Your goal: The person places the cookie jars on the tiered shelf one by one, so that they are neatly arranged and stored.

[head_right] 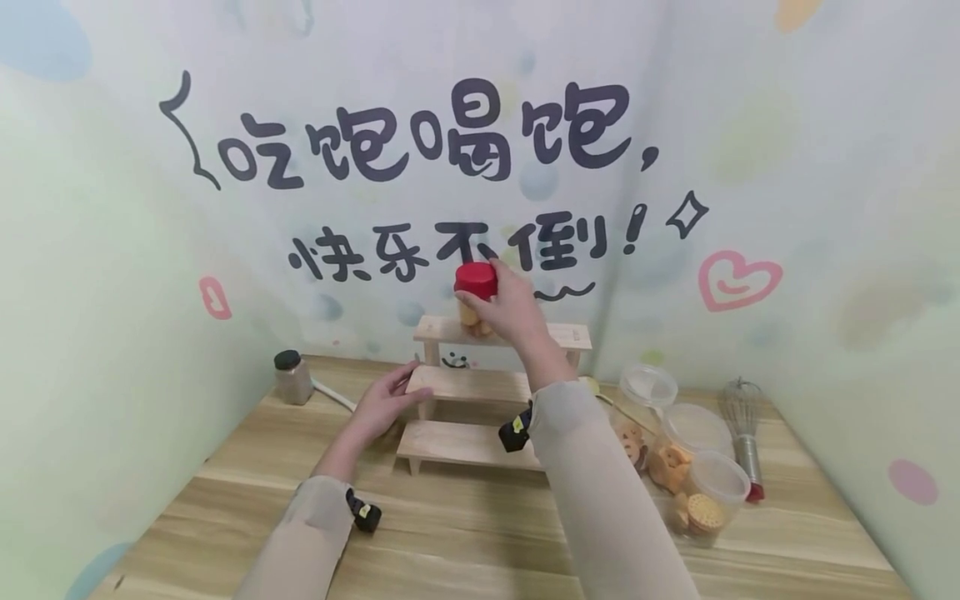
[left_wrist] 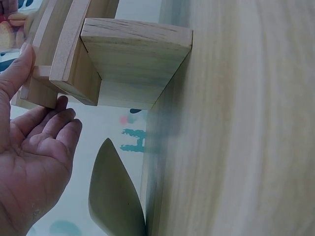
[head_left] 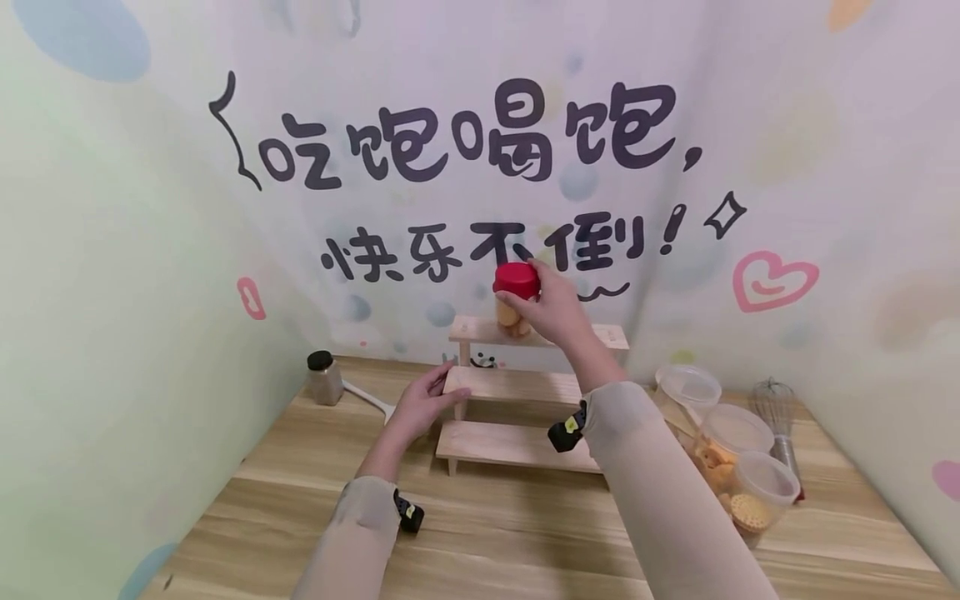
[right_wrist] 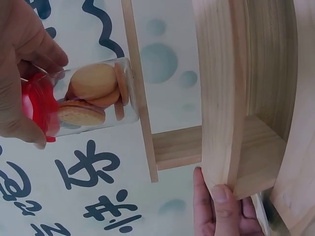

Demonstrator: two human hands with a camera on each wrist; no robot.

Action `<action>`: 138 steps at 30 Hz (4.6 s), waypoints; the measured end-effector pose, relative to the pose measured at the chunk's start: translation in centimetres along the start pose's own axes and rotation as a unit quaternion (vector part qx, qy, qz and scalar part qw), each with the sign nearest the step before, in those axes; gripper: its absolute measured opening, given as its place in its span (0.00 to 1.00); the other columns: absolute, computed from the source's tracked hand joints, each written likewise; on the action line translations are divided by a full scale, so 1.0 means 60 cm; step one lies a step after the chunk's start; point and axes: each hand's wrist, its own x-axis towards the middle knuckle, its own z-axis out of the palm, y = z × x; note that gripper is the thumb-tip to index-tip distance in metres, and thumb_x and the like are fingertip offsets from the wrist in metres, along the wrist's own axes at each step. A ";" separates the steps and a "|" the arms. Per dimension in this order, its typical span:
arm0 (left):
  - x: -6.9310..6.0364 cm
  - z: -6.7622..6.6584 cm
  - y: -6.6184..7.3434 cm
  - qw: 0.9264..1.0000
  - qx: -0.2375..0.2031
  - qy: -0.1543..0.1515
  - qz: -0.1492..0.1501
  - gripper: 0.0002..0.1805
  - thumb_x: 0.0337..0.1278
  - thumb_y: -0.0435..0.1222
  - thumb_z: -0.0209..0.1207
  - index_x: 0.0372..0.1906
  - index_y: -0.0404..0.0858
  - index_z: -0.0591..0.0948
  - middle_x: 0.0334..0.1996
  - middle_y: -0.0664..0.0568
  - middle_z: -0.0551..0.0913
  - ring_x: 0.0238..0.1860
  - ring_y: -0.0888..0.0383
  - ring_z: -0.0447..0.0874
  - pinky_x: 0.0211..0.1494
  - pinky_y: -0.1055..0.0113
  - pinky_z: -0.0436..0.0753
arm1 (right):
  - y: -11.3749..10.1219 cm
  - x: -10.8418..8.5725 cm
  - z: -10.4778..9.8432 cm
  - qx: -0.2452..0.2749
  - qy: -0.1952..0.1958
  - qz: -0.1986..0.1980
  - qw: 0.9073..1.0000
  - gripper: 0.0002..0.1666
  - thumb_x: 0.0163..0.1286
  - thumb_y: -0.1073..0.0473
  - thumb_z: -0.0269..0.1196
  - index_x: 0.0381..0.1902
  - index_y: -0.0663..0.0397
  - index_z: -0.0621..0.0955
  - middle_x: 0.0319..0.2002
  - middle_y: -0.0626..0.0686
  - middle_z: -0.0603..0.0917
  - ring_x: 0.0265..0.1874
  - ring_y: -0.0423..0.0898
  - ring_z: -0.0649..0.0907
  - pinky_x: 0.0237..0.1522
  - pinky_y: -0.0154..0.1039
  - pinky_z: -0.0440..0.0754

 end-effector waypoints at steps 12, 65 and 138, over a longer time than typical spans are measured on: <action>0.000 0.003 -0.004 1.000 0.014 0.010 -0.007 0.46 0.54 0.51 0.72 0.76 0.46 0.66 0.74 0.44 0.65 0.73 0.50 0.65 0.72 0.56 0.69 | -0.005 -0.035 -0.059 -0.018 0.020 -0.032 0.999 0.46 0.68 0.38 0.64 0.75 0.53 0.65 0.70 0.56 0.72 0.67 0.54 0.73 0.62 0.56 0.78; -0.002 -0.003 0.001 0.999 0.031 -0.009 -0.007 0.48 0.57 0.51 0.70 0.78 0.43 0.62 0.76 0.41 0.60 0.75 0.48 0.62 0.73 0.56 0.68 | 0.258 -0.308 -0.230 -0.080 -0.062 0.107 0.989 0.61 0.65 0.33 0.67 0.75 0.70 0.55 0.63 0.76 0.71 0.61 0.74 0.74 0.55 0.67 0.78; -0.003 -0.002 0.003 1.000 0.023 -0.012 -0.010 0.47 0.57 0.52 0.70 0.78 0.44 0.62 0.76 0.44 0.61 0.75 0.49 0.62 0.72 0.57 0.69 | 0.036 -0.070 -0.208 0.014 0.102 0.025 0.994 0.57 0.52 0.31 0.75 0.70 0.56 0.68 0.59 0.56 0.79 0.61 0.53 0.78 0.57 0.50 0.80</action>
